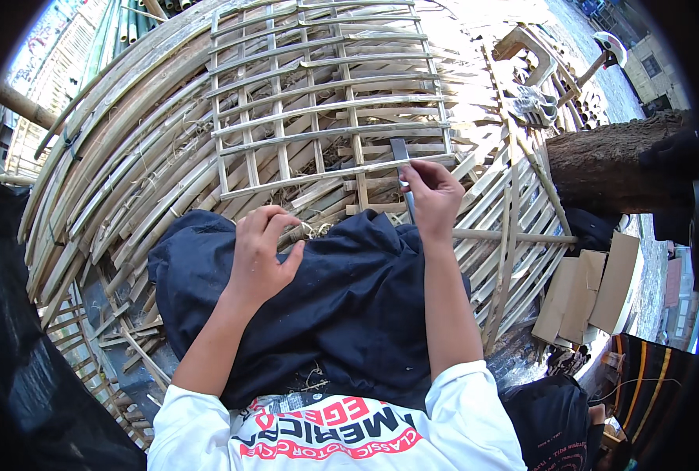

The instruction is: The person uses a blade to strip thin layers and shavings from a bamboo stick, holding the stick by hand and pulling the blade along its length.

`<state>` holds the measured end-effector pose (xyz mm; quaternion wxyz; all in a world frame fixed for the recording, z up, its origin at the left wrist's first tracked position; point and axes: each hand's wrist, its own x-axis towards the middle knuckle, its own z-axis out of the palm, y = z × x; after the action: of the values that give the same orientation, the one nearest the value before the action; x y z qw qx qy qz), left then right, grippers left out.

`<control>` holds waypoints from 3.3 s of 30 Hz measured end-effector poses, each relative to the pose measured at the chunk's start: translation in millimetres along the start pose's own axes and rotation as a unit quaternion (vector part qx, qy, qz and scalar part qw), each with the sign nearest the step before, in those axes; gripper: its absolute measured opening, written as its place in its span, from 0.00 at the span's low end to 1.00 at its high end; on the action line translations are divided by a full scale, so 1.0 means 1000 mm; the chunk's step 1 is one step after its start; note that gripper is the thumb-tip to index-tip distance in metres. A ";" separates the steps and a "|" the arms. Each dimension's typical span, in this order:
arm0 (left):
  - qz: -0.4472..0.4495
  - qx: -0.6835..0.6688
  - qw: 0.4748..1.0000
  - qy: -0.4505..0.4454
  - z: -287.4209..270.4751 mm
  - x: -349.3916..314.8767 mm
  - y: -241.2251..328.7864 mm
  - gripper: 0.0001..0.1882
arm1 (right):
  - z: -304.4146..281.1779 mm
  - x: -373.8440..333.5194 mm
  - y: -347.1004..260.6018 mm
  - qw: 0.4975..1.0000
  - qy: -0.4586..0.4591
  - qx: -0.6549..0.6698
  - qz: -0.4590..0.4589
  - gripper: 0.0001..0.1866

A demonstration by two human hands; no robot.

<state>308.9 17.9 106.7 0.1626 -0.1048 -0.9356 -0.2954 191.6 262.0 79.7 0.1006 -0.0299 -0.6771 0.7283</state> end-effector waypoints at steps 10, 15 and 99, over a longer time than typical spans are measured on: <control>-0.014 -0.021 0.999 0.035 0.131 0.146 -0.064 0.12 | 0.068 0.098 0.104 0.971 -0.024 -0.197 -0.135 0.05; -0.007 -0.020 0.996 0.084 0.161 0.159 -0.091 0.15 | 0.071 0.106 0.124 0.975 -0.030 -0.184 -0.117 0.06; 0.056 -0.002 0.987 0.148 0.198 0.175 -0.101 0.06 | 0.061 0.118 0.103 0.981 -0.082 -0.173 -0.014 0.11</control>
<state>69.3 70.4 -35.0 0.3151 -0.1122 -0.8932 -0.3005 54.4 217.8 -6.7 0.0479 0.0225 -0.7994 0.5985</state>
